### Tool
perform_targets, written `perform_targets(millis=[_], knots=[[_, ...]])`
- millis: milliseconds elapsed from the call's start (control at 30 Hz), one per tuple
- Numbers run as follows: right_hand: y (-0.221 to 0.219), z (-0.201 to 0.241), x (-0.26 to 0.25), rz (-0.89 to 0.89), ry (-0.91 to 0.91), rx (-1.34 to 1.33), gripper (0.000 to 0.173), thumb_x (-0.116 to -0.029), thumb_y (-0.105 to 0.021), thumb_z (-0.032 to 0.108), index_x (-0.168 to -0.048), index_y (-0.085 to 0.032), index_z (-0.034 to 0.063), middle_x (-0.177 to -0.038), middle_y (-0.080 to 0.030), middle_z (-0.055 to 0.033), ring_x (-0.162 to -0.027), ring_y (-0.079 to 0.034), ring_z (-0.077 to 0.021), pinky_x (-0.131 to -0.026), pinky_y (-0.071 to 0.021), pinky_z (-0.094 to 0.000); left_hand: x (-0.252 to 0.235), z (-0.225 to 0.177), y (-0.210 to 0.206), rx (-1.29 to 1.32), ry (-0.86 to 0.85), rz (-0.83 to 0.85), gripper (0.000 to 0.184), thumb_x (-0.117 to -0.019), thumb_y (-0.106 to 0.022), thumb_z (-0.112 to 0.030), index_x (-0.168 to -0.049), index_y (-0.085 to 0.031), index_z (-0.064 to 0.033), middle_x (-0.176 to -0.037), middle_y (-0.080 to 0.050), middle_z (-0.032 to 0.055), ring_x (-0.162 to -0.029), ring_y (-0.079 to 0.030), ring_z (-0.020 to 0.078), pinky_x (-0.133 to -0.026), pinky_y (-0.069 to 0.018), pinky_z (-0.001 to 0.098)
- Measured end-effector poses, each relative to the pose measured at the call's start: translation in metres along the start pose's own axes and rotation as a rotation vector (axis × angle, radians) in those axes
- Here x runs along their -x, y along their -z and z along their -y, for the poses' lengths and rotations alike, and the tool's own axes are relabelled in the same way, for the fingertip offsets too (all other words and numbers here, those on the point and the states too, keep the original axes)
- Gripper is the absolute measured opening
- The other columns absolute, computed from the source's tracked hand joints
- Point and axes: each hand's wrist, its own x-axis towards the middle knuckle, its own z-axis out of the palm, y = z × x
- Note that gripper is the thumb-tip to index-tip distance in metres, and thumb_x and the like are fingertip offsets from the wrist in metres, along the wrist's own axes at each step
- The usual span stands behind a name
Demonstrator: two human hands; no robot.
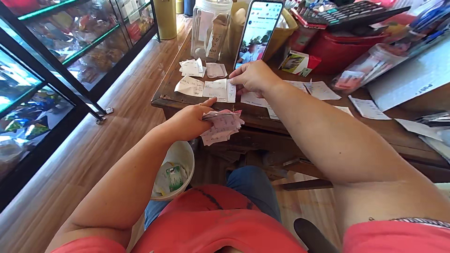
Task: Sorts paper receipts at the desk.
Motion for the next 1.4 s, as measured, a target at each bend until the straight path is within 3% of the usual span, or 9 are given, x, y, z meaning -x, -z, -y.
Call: perform_targets(millis=[200, 300, 367, 433, 567, 767, 1067, 1200, 1400], knots=[[-0.009, 0.001, 0.004, -0.011, 0.067, 0.172, 0.017, -0.1014, -0.064, 0.014, -0.115, -0.071, 0.0057, -0.099, -0.068, -0.0103, -0.075, -0.065, -0.0142, -0.070, -0.0559, -0.0322, 0.000, 0.001, -0.002, 0.002, -0.024, 0.009, 0.024, -0.1018, -0.059, -0.011, -0.121, -0.073, -0.0068, -0.163, -0.038, 0.0071, -0.146, -0.042, 0.0168, -0.115, -0.0388, 0.0418], [-0.008, 0.000, 0.005, -0.023, 0.152, 0.341, 0.019, -0.1028, -0.062, 0.016, -0.114, -0.073, 0.0043, -0.106, -0.070, -0.0140, -0.095, -0.064, -0.0234, -0.087, -0.0499, -0.0465, -0.002, 0.000, -0.004, 0.012, -0.027, 0.019, 0.024, -0.1014, -0.059, -0.010, -0.121, -0.073, -0.0064, -0.163, -0.038, 0.0065, -0.146, -0.042, 0.0171, -0.116, -0.0385, 0.0425], [-0.006, -0.001, 0.003, -0.039, 0.198, 0.439, 0.025, -0.1051, -0.058, 0.020, -0.117, -0.072, 0.0034, -0.112, -0.070, -0.0180, -0.109, -0.065, -0.0309, -0.095, -0.0483, -0.0546, -0.002, -0.002, -0.005, -0.006, -0.026, 0.035, 0.025, -0.1024, -0.058, -0.010, -0.122, -0.072, -0.0069, -0.164, -0.037, 0.0053, -0.146, -0.041, 0.0165, -0.117, -0.0376, 0.0424], [-0.005, -0.002, 0.002, -0.044, 0.262, 0.500, 0.032, -0.1061, -0.057, 0.027, -0.121, -0.071, 0.0023, -0.116, -0.070, -0.0203, -0.114, -0.065, -0.0350, -0.099, -0.0466, -0.0586, -0.003, -0.002, -0.006, -0.023, -0.036, 0.043, 0.025, -0.1027, -0.057, -0.010, -0.122, -0.072, -0.0068, -0.164, -0.037, 0.0051, -0.148, -0.040, 0.0170, -0.117, -0.0368, 0.0433], [-0.007, -0.002, -0.005, 0.081, 0.294, 0.613, 0.056, -0.0970, -0.069, 0.047, -0.128, -0.069, 0.0005, -0.119, -0.070, -0.0214, -0.116, -0.064, -0.0370, -0.101, -0.0463, -0.0611, -0.002, -0.002, -0.006, -0.044, -0.025, 0.039, 0.025, -0.1028, -0.057, -0.010, -0.122, -0.072, -0.0059, -0.164, -0.036, 0.0041, -0.147, -0.041, 0.0171, -0.116, -0.0377, 0.0439], [-0.013, 0.004, -0.008, 0.124, 0.233, 0.573, 0.046, -0.0917, -0.079, 0.034, -0.123, -0.070, 0.0011, -0.118, -0.069, -0.0199, -0.115, -0.064, -0.0341, -0.101, -0.0468, -0.0574, -0.002, -0.004, -0.005, -0.087, -0.014, 0.019, 0.025, -0.1023, -0.056, -0.009, -0.122, -0.072, -0.0060, -0.163, -0.039, 0.0052, -0.145, -0.043, 0.0178, -0.115, -0.0391, 0.0438], [-0.006, 0.012, -0.010, 0.237, 0.177, 0.531, 0.036, -0.0904, -0.079, 0.011, -0.124, -0.069, -0.0002, -0.119, -0.068, -0.0206, -0.113, -0.063, -0.0330, -0.099, -0.0480, -0.0544, 0.000, -0.005, -0.007, -0.120, -0.009, 0.005, 0.023, -0.1013, -0.057, -0.008, -0.118, -0.073, -0.0042, -0.163, -0.039, 0.0070, -0.146, -0.042, 0.0200, -0.116, -0.0377, 0.0460], [-0.006, 0.015, -0.005, 0.255, 0.165, 0.561, 0.034, -0.0902, -0.078, 0.008, -0.122, -0.070, 0.0011, -0.115, -0.068, -0.0194, -0.108, -0.064, -0.0310, -0.095, -0.0498, -0.0527, 0.001, -0.006, -0.007, -0.127, 0.010, 0.008, 0.024, -0.1020, -0.056, -0.010, -0.120, -0.072, -0.0054, -0.164, -0.038, 0.0049, -0.146, -0.042, 0.0194, -0.116, -0.0380, 0.0457], [-0.011, 0.012, -0.007, 0.168, 0.168, 0.567, 0.038, -0.0912, -0.076, 0.007, -0.127, -0.066, -0.0003, -0.123, -0.066, -0.0214, -0.117, -0.062, -0.0346, -0.100, -0.0469, -0.0563, 0.001, -0.006, -0.009, -0.107, 0.006, -0.004, 0.024, -0.1018, -0.057, -0.010, -0.119, -0.073, -0.0049, -0.164, -0.037, 0.0079, -0.146, -0.042, 0.0202, -0.116, -0.0381, 0.0448]])
